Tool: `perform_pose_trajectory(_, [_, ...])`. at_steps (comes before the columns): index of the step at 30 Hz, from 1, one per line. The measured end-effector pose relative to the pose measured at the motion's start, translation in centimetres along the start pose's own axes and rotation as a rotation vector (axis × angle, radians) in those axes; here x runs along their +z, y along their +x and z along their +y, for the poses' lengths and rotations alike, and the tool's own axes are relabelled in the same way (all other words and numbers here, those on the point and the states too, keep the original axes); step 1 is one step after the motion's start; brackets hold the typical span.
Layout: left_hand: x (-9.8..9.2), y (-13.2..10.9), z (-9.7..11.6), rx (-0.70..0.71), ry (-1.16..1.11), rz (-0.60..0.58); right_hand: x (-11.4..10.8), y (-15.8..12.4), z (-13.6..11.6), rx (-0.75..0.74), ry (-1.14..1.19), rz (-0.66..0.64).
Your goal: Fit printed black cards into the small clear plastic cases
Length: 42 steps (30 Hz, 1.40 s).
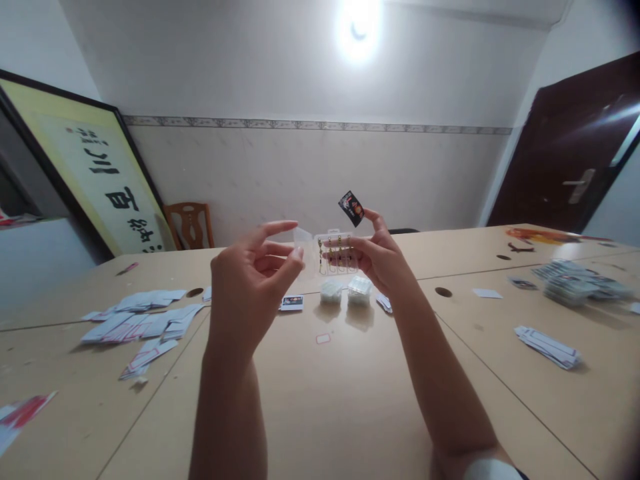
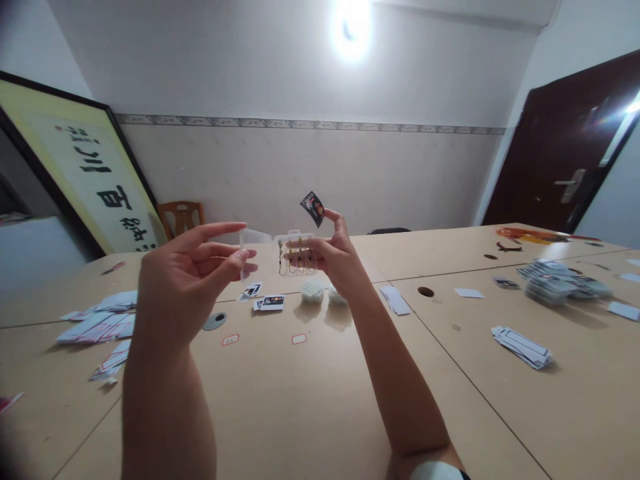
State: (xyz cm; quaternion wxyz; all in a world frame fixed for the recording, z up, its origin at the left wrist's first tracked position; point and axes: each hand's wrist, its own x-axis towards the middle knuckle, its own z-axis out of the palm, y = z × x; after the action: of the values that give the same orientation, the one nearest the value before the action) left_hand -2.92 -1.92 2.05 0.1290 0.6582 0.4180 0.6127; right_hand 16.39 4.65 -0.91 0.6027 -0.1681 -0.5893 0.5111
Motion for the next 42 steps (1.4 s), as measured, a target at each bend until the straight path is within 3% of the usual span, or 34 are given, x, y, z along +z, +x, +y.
perform_pose_trajectory(13, [0.8,0.2,-0.3,0.024,0.067,-0.013,-0.3,0.1,0.1,0.035,-0.007,-0.008])
perform_pose_trajectory(27, [2.3,-0.3,0.3,0.102,0.152,-0.016,0.3,-0.3,-0.1,-0.012,-0.103,0.175])
perform_pose_trajectory(32, [2.8,-0.7,0.6,0.123,0.154,0.033,0.4,-0.3,-0.1,-0.016,-0.09,0.185])
perform_pose_trajectory(42, [2.8,-0.8,0.7,0.148,0.182,-0.003,0.1,-0.1,0.2,-0.023,-0.079,0.187])
